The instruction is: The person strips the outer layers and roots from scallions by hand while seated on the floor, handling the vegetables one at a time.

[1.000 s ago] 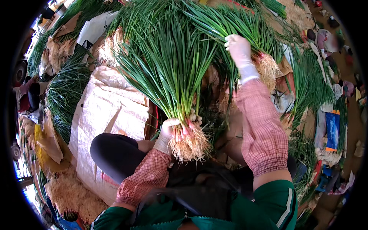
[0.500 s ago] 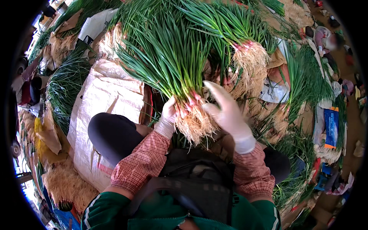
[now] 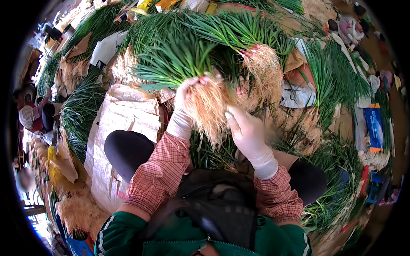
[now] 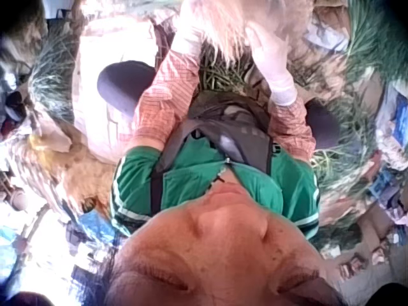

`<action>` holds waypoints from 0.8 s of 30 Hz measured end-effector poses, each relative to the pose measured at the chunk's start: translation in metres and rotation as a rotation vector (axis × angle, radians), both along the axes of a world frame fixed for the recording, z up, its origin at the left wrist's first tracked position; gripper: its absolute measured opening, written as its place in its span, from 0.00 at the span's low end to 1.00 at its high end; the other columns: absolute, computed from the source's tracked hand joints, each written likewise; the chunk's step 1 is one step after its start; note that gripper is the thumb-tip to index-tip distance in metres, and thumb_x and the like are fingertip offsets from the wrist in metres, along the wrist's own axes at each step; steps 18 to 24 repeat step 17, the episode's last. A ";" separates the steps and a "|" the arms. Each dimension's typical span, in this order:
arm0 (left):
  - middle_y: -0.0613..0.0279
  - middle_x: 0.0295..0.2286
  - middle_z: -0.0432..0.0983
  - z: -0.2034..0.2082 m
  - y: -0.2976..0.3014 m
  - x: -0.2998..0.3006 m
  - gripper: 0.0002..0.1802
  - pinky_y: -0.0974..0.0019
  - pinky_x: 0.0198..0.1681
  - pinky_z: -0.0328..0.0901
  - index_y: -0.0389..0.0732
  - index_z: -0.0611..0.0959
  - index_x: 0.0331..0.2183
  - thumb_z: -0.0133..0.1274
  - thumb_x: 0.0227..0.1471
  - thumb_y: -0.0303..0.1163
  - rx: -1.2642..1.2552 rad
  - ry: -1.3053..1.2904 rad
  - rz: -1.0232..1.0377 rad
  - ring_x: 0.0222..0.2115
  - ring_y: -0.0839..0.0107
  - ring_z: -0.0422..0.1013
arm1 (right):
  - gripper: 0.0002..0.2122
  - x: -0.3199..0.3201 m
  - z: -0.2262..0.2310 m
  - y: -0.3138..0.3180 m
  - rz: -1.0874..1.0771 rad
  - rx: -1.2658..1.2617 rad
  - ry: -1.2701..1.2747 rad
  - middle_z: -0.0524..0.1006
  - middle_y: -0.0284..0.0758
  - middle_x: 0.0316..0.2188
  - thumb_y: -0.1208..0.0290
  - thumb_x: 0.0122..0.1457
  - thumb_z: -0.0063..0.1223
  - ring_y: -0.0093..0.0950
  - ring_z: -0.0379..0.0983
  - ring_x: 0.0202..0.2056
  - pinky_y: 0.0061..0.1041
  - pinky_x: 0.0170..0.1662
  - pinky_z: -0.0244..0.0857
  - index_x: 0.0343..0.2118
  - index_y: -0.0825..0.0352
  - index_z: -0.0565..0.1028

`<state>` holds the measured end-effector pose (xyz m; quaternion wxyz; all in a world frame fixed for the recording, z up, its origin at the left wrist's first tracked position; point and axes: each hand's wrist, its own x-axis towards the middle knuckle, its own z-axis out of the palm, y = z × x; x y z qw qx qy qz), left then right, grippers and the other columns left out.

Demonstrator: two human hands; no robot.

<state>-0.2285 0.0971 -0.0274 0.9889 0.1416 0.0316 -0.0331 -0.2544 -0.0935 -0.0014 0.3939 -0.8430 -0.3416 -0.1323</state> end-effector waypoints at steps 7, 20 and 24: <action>0.59 0.32 0.77 0.004 0.020 0.027 0.13 0.59 0.48 0.64 0.34 0.78 0.34 0.49 0.47 0.31 -0.064 -0.054 0.073 0.37 0.61 0.71 | 0.18 0.005 0.012 -0.044 -0.014 0.341 0.353 0.75 0.40 0.42 0.75 0.57 0.49 0.28 0.72 0.42 0.25 0.44 0.66 0.51 0.71 0.68; 0.49 0.34 0.72 0.037 0.033 0.106 0.14 0.49 0.36 0.71 0.33 0.72 0.37 0.42 0.51 0.32 0.266 -0.121 0.220 0.33 0.58 0.72 | 0.24 0.075 0.038 0.039 0.291 0.563 0.560 0.73 0.42 0.44 0.62 0.57 0.53 0.27 0.72 0.37 0.26 0.42 0.66 0.54 0.68 0.64; 0.49 0.34 0.72 0.037 0.033 0.106 0.14 0.49 0.36 0.71 0.33 0.72 0.37 0.42 0.51 0.32 0.266 -0.121 0.220 0.33 0.58 0.72 | 0.24 0.075 0.038 0.039 0.291 0.563 0.560 0.73 0.42 0.44 0.62 0.57 0.53 0.27 0.72 0.37 0.26 0.42 0.66 0.54 0.68 0.64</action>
